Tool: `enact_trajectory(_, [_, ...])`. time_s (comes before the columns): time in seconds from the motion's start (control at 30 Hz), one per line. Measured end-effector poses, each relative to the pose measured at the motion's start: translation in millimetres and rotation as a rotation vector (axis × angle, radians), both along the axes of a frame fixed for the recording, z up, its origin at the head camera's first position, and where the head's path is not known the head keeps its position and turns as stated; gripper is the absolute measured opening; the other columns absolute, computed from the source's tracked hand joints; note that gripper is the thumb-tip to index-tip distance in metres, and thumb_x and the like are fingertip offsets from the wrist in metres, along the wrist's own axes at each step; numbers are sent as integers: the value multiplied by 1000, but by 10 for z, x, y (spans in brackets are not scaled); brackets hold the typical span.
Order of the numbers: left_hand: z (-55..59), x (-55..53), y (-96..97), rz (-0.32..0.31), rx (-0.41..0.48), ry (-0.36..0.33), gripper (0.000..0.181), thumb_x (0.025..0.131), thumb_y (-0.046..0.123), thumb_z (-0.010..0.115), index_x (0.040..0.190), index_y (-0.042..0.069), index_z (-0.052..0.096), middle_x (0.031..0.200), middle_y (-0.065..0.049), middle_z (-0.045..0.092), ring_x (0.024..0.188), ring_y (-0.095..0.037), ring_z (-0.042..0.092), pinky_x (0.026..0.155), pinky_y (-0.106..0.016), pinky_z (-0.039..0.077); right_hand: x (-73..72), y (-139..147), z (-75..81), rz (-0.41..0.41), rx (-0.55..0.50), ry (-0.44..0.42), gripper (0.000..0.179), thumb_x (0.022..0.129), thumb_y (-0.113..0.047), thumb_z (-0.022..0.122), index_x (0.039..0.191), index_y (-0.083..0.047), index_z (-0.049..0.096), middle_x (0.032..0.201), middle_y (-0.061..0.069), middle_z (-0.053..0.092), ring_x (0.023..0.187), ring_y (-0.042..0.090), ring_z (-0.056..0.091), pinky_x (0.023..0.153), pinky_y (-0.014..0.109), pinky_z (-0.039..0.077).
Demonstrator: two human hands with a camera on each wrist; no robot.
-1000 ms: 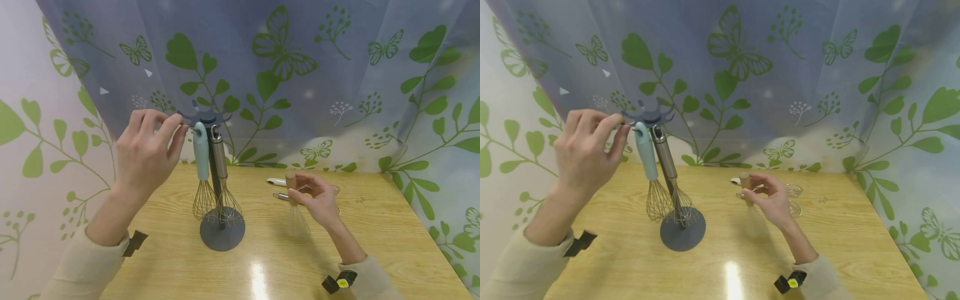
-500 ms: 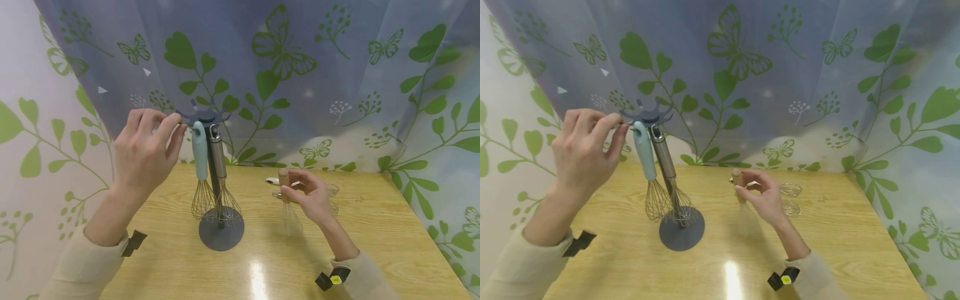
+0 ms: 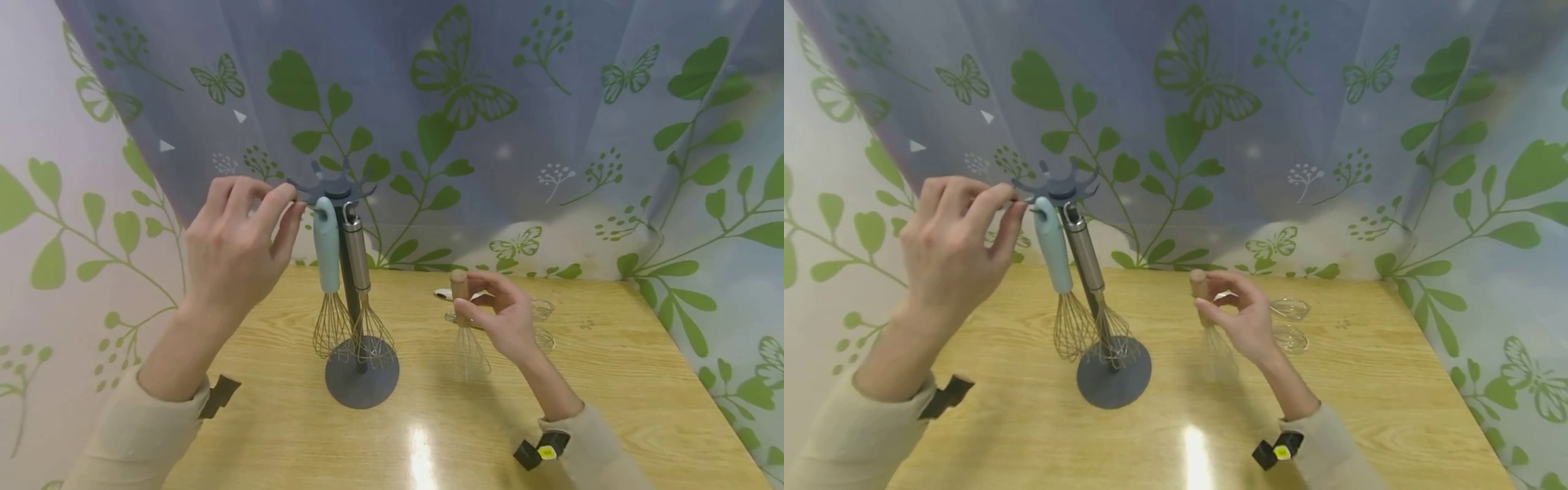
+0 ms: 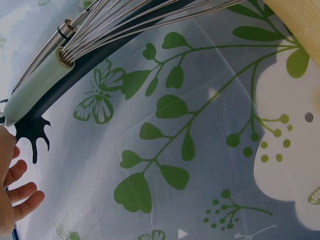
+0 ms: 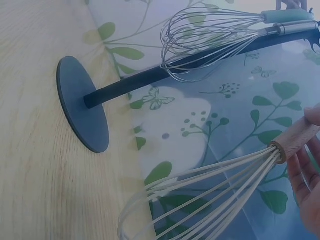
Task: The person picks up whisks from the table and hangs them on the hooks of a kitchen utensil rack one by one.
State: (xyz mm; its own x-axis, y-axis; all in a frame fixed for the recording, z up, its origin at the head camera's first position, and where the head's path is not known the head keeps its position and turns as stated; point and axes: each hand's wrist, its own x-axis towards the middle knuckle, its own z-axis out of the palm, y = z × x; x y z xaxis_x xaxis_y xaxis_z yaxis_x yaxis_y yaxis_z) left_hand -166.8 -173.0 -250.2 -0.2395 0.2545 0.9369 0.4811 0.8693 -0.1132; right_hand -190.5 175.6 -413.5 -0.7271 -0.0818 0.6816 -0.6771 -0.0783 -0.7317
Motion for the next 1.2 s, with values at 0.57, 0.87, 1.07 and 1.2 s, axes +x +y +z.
enact_trajectory(0.57, [7, -10, -6, -11, 0, 3, 14, 103, 19, 65, 107, 7, 69, 93, -18, 67, 93, -40, 61, 56, -49, 50, -28, -118, 120, 37, -25, 21, 53, 78, 26, 71, 121, -5, 73, 101, -9, 76, 89, 5, 71, 72, 18, 60])
enact_trajectory(0.87, [8, -15, 0, -26, 1, -1, 13, 102, 18, 66, 106, 7, 69, 93, -18, 67, 93, -41, 61, 58, -49, 51, -37, -185, 187, 47, -30, 30, 53, 79, 24, 74, 121, -8, 74, 100, -9, 75, 90, 4, 71, 73, 19, 60])
enact_trajectory(1.07, [2, -22, 4, -33, 7, 5, 13, 102, 19, 66, 106, 7, 69, 92, -18, 67, 92, -41, 61, 60, -49, 52, -54, -239, 242, 54, -41, 43, 55, 79, 23, 74, 122, -12, 74, 100, -9, 75, 89, 5, 71, 72, 19, 59])
enact_trajectory(1.2, [-1, -26, 2, -32, 9, 6, 14, 103, 19, 65, 106, 6, 69, 92, -18, 66, 92, -41, 61, 61, -49, 52, -69, -266, 297, 51, -58, 47, 57, 79, 23, 73, 122, -15, 75, 97, -9, 75, 87, 6, 70, 71, 19, 58])
